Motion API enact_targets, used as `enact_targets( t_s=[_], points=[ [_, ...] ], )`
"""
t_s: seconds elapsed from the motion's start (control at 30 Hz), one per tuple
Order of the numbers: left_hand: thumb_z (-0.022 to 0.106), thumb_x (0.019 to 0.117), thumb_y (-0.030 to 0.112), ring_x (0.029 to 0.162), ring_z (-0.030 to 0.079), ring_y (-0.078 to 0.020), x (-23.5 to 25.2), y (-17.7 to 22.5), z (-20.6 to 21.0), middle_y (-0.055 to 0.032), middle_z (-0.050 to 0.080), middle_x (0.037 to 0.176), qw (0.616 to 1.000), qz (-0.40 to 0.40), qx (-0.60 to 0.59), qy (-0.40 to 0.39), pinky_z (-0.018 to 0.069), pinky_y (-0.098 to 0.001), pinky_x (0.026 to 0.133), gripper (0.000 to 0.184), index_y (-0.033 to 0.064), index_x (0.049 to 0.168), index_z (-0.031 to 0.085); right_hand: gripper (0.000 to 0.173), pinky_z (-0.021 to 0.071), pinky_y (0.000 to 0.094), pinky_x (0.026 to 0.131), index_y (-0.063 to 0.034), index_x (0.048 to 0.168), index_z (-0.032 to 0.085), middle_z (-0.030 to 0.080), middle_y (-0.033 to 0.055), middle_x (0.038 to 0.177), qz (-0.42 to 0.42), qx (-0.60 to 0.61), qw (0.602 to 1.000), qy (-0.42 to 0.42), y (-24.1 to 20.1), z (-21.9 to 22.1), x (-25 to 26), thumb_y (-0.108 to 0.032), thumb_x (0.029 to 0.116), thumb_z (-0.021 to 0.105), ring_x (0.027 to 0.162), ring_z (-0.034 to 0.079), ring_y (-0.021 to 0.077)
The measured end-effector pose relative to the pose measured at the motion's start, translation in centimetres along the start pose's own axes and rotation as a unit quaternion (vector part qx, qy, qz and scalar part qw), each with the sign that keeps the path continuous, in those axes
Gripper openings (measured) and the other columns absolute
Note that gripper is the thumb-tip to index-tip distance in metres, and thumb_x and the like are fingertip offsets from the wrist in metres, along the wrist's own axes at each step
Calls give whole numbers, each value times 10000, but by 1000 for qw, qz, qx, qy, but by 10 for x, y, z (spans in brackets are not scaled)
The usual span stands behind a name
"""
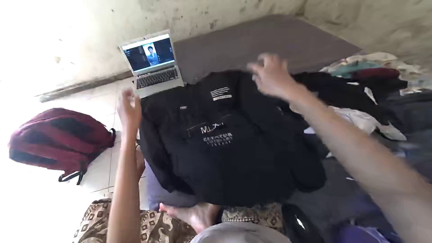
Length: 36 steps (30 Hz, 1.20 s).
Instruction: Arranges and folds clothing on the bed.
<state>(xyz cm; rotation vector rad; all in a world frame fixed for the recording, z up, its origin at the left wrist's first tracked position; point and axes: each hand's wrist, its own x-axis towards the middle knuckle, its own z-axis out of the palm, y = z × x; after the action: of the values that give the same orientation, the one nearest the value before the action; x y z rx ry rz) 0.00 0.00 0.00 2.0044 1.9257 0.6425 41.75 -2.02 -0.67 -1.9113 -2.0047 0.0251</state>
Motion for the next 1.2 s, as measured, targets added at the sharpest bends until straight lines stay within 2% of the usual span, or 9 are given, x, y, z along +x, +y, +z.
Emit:
enact_targets(
  t_s=[0.1,0.2,0.33,0.43,0.57,0.67,0.77,1.0,1.2],
  points=[
    [553,1028,97,1060,686,-345,-91,-80,104,-283,677,1173,980,93,-174,-30,554,-474,929,327,-132,1257,597,308,407,684,1059,15,1310,658,494,330,1438,19,115,986,-120,24,53,-114,-49,1021,572,1305,503,522],
    [659,965,98,1189,640,-420,-177,-101,150,-304,652,1258,971,55,-193,-126,493,-548,1038,384,-137,1266,614,356,463,493,1089,74,1356,595,525,308,1439,111,241,954,-141,44,78,-204,-94,1074,458,1320,539,424],
    [757,891,189,1354,447,-575,-222,-127,171,-344,535,1415,995,18,-58,-73,299,-774,1060,530,-88,1320,615,438,320,559,1182,131,1444,470,467,387,1458,270,214,932,-112,63,108,-272,-145,1115,384,1390,440,518],
    [731,823,2,1391,358,-624,-236,-125,172,-374,475,1457,999,-19,26,-38,221,-830,1045,539,-83,1338,600,401,297,563,1184,140,1438,459,465,390,1456,337,212,910,-113,66,117,-290,-60,1107,350,1394,435,511],
    [891,582,-6,1460,270,-599,-258,-119,190,-361,330,1574,995,55,74,-38,106,-881,1044,946,-70,1447,514,657,372,588,1131,82,1524,356,491,370,1439,323,204,892,-244,55,97,-297,216,895,490,1358,483,492],
    [837,689,86,1452,371,-515,-262,-120,211,-282,460,1533,991,113,62,-32,132,-839,1084,747,-85,1372,586,1013,324,553,1184,87,1584,182,389,360,1531,275,177,882,-340,47,87,-301,213,733,717,1436,402,466],
    [729,806,25,1378,479,-506,-247,-118,219,-295,601,1378,991,118,55,-33,197,-736,1161,501,-137,1270,633,1034,338,518,1189,129,1536,276,399,361,1521,235,187,922,-243,42,103,-308,63,688,865,1420,424,458],
    [516,897,-102,961,688,-496,-212,-92,185,-352,677,1034,974,13,-133,183,539,-586,880,330,-204,1207,565,590,456,647,990,211,1306,524,589,418,1248,145,160,967,135,28,111,-308,32,748,595,1156,593,565],
    [662,835,-91,871,669,-395,-178,-75,128,-318,655,945,967,-25,-162,196,533,-500,810,398,-200,1194,529,392,517,585,870,191,1113,645,646,372,1071,53,144,980,129,11,79,-276,-1,774,604,957,646,514]
  ],
)
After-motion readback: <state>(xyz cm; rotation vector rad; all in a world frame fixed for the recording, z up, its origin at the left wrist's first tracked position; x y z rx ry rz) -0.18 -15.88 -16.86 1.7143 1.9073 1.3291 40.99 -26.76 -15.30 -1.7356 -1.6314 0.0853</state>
